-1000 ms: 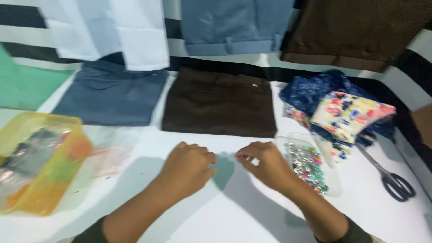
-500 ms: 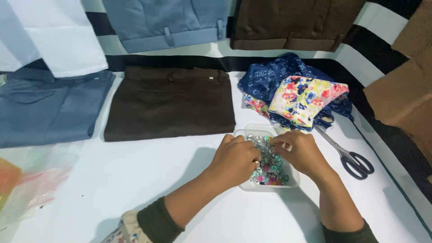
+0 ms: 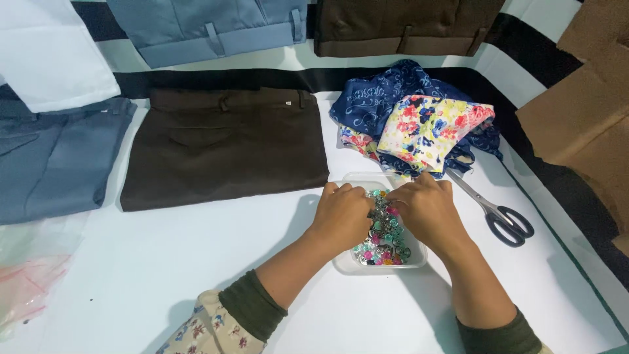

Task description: Sorting small metal buttons from a container into a plastic tray on a work table

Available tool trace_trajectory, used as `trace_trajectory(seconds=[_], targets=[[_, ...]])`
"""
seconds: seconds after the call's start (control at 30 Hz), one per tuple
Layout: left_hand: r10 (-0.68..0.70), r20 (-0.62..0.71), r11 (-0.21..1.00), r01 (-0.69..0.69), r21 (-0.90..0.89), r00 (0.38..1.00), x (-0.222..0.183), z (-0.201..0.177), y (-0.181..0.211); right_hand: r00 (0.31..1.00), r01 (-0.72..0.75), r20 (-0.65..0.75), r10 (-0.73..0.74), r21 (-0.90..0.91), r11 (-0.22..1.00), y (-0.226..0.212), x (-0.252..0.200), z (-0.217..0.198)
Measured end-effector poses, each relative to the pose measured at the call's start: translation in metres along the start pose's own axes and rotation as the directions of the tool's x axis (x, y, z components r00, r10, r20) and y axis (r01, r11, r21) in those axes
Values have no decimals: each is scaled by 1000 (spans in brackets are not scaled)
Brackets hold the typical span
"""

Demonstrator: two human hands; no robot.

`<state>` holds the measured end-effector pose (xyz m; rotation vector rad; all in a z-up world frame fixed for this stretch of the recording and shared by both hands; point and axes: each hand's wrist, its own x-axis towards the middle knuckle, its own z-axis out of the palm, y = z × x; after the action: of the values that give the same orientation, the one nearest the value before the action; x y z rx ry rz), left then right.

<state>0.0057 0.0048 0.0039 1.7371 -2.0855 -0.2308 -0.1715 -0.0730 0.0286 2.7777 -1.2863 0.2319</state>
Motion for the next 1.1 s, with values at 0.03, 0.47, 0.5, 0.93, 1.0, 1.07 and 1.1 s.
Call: trace_trajectory(seconds=[0.03,0.47,0.5,0.93,1.0,1.07,1.1], targets=[[-1,3,1000,1,-1,1000,0,-3,1,1000,0,3,0,1,1000,-4,-2,-7],[14,89,999,-11,-35,996,-5,-12,5,975,18,212,-69,233,972,-25,-11,-51],[18,65,999,-15,-47,998,-4,-9,4,963,5,259,-79,272,962,-28,-12,-56],[9,7,999,-9,-47,1000,-5,-9,4,935,20,348,-66,134,991,-31,-9,-44],[2,44,1000,-1,-31,999,-6,-9,5,945,3,324,-46,130,991,-32,-9,-45],[-3,33,999,4,-38,999,-6,-6,4,943,9,329,-46,114,993,-32,-9,-43],[-7,23,999,8,-45,1000,-6,-4,4,941,12,335,-44,97,995,-33,-9,-43]])
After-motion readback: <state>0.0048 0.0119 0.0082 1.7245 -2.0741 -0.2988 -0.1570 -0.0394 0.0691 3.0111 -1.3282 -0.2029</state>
